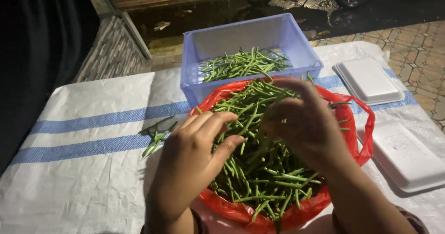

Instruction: Sorting and cleaning green beans by removing stems and transferring them from a bag to a crate.

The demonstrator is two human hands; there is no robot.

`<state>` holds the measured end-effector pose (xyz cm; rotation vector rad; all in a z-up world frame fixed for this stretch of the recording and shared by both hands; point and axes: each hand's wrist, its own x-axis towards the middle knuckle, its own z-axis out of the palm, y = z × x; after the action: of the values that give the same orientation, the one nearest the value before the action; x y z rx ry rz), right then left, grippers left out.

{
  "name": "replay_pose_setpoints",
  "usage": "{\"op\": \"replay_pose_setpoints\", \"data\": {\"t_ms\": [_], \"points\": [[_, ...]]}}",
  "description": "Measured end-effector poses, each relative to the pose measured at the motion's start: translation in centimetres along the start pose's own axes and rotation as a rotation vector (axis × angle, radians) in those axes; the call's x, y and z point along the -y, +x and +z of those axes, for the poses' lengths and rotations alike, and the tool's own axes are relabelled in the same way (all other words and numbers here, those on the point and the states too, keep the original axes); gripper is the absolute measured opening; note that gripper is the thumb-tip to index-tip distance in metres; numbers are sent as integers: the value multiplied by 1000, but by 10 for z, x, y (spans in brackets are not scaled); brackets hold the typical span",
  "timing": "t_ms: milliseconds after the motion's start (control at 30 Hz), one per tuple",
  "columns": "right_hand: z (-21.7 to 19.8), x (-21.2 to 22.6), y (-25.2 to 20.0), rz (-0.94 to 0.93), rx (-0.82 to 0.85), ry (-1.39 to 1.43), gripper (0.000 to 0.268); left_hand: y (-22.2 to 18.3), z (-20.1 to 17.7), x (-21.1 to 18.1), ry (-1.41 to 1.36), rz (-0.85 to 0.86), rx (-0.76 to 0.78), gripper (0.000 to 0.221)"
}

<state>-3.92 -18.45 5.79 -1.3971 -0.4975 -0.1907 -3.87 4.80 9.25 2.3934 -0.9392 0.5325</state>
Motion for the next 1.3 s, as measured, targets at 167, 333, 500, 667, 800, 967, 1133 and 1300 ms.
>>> {"op": "replay_pose_setpoints", "data": {"t_ms": [167,333,500,667,800,967,1133,1300], "points": [[-6,2,2,53,-174,252,47,6,5,-14,-55,63,-84,47],[-13,-4,9,72,-201,413,46,10,9,-17,-208,105,-122,45],[-17,-15,10,87,-171,514,58,11,13,-16,-168,8,-119,15],[-4,-8,7,59,-158,447,54,11,15,-20,-170,-16,-103,29],[2,-15,8,26,-126,491,57,12,20,-16,-151,39,-127,21],[-6,-11,11,52,-178,355,51,9,15,-9,-116,-96,-123,8],[-24,-4,14,78,-265,243,53,8,5,-7,-126,-196,-207,10],[-39,-4,14,129,-112,92,47,5,3,-1,-40,-143,-271,12]]}}
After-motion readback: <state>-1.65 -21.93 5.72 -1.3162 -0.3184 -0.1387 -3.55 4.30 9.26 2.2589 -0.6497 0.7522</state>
